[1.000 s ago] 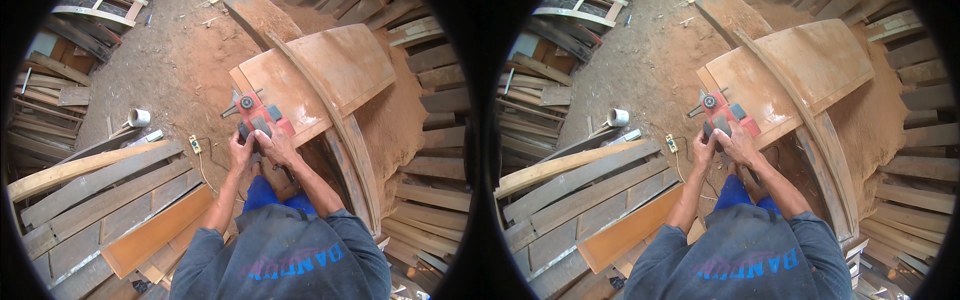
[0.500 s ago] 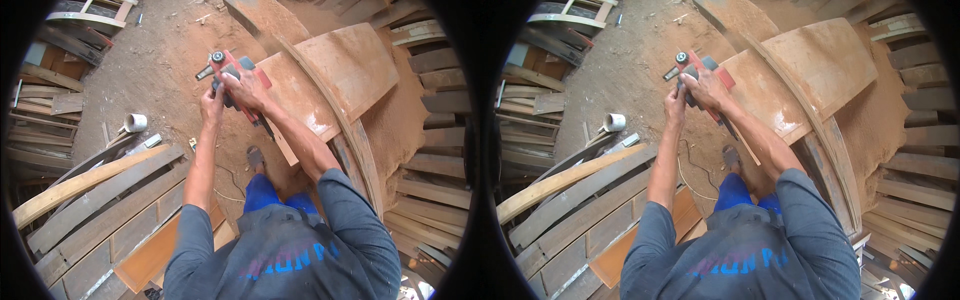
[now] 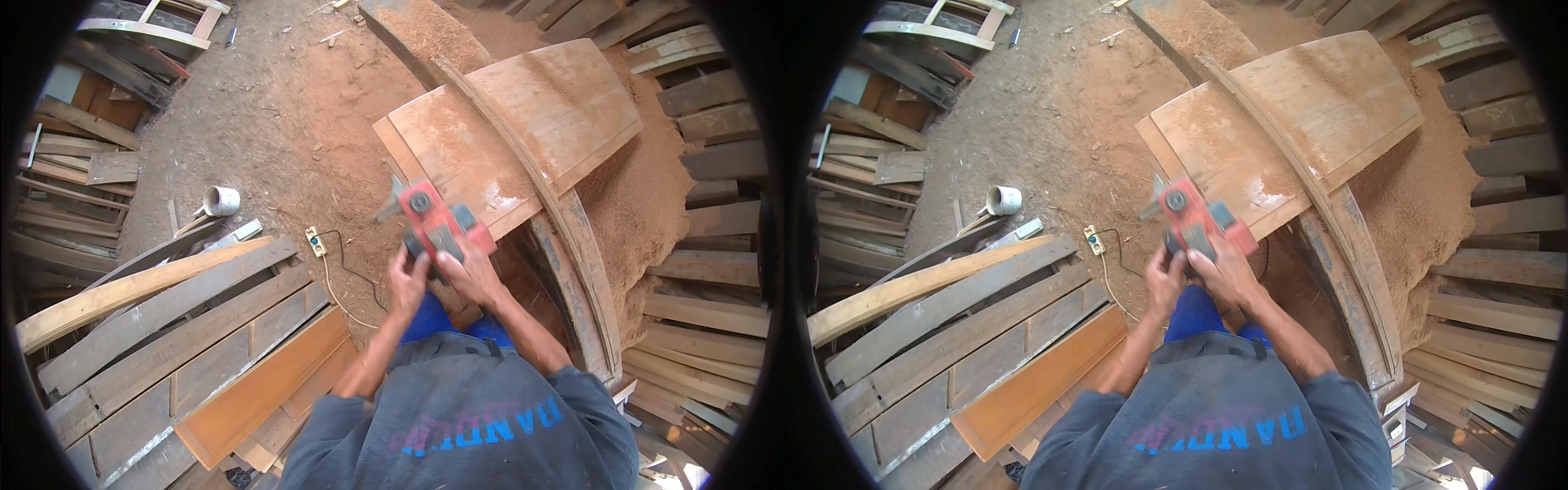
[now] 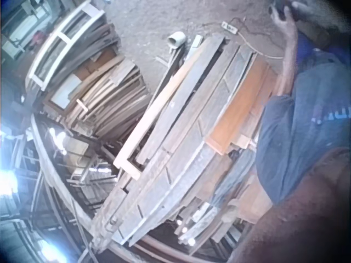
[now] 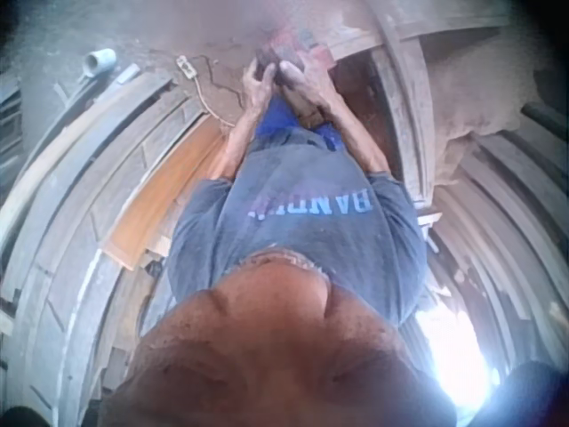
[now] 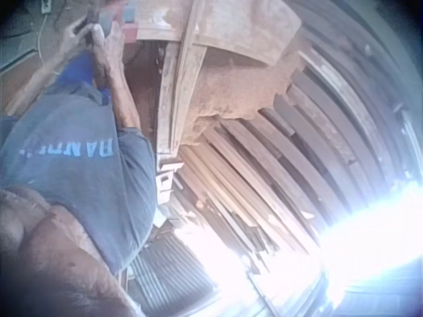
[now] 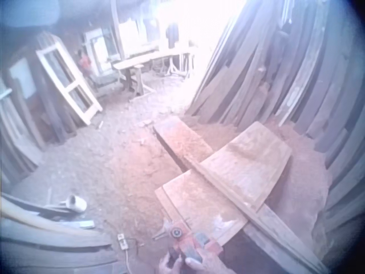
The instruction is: The person positions a wooden board on a workbench, picks up an electric sander, and sands the board.
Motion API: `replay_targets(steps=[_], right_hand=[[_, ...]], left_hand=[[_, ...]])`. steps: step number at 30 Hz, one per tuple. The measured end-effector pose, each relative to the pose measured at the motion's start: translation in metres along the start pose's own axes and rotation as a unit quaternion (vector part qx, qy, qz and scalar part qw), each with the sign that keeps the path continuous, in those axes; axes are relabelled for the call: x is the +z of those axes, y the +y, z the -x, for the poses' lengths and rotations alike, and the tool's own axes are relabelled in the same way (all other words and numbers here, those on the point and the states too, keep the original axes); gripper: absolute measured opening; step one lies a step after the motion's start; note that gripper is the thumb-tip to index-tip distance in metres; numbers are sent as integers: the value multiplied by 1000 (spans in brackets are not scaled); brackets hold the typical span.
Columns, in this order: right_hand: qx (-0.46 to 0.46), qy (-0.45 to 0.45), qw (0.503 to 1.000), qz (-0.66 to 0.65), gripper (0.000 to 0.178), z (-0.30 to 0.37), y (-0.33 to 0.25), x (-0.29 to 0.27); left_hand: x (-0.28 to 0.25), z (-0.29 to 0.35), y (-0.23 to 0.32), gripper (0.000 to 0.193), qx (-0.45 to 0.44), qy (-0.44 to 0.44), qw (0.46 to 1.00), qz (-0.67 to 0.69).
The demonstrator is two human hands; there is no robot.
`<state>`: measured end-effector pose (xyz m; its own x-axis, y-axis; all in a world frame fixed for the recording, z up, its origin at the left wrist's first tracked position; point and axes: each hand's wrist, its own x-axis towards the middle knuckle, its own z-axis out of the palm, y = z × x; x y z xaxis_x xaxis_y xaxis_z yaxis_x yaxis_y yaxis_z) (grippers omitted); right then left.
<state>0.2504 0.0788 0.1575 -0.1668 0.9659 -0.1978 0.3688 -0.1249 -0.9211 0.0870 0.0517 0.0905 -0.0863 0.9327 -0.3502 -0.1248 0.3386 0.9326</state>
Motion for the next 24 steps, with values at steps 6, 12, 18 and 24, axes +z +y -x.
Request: replay_targets(steps=[6,12,18,24], right_hand=[[73,-43,996,-26,45,27,-6,-7],[-23,-41,996,70,46,-59,-16,11],[-32,12,999,32,53,-170,-43,32],[-34,-29,999,-23,59,-228,-79,63]], left_hand=[[6,28,-15,54,-15,17,1000,-15],[-6,-45,37,39,33,16,996,76],[-42,-151,70,42,58,3,997,55],[-100,-222,82,46,51,-20,998,15]])
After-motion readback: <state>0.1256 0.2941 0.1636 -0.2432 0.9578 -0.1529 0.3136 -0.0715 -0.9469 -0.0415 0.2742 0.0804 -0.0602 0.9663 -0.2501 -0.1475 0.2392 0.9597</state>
